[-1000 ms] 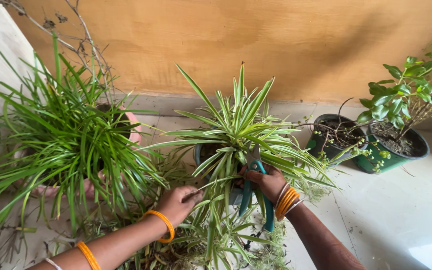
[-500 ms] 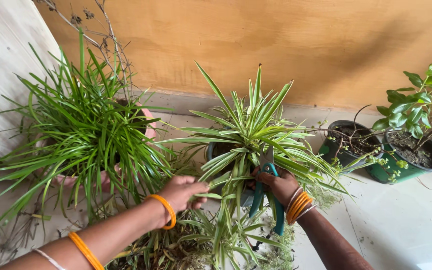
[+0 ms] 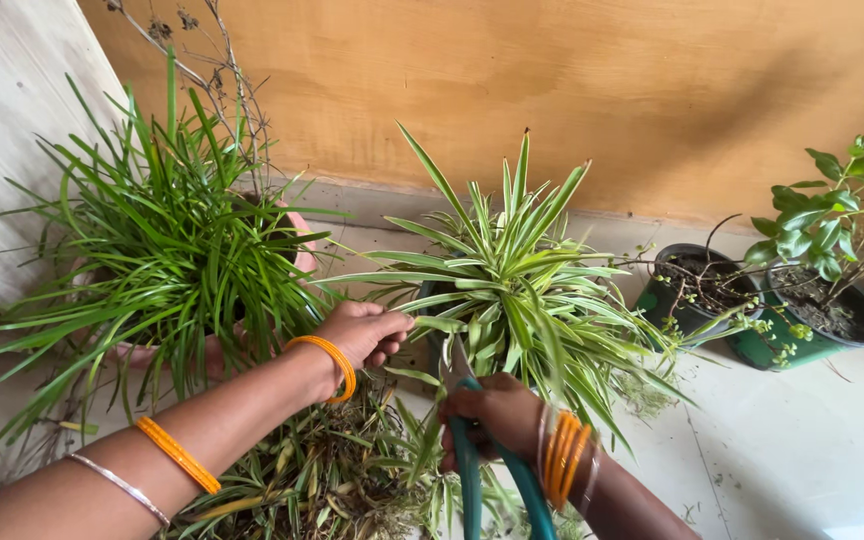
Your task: The person trims a spider plant using shears, cutting away dead leaves and stems. They hold the plant with one hand and use the shears with the other to remove unwanted foliage, which falls onto the floor.
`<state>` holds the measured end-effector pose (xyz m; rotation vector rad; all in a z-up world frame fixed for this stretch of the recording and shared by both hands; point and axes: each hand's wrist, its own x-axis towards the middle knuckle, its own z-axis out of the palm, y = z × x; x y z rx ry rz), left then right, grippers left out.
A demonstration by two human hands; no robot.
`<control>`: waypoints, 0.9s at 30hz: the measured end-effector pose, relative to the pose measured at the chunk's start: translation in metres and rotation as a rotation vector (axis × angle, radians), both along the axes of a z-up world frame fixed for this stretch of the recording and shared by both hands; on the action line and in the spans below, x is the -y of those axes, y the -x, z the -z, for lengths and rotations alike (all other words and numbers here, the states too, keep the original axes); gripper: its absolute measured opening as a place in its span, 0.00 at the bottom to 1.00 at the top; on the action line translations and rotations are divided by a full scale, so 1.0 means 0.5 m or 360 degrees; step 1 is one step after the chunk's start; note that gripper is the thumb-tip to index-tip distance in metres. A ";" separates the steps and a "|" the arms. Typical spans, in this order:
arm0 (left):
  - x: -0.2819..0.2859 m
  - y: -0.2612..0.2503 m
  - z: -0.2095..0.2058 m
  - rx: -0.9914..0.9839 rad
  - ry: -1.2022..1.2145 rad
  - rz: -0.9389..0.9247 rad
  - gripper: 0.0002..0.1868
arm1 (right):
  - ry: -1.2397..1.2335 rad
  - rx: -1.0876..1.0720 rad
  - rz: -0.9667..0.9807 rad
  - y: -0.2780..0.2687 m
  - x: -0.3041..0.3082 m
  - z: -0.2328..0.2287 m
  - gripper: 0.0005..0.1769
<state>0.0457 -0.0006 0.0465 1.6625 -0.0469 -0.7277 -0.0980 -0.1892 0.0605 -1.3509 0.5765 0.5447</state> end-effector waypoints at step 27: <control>-0.076 -0.034 0.074 0.0607 -0.0868 0.0456 0.12 | 0.0548 0.0346 -0.0050 -0.047 0.033 0.003 0.13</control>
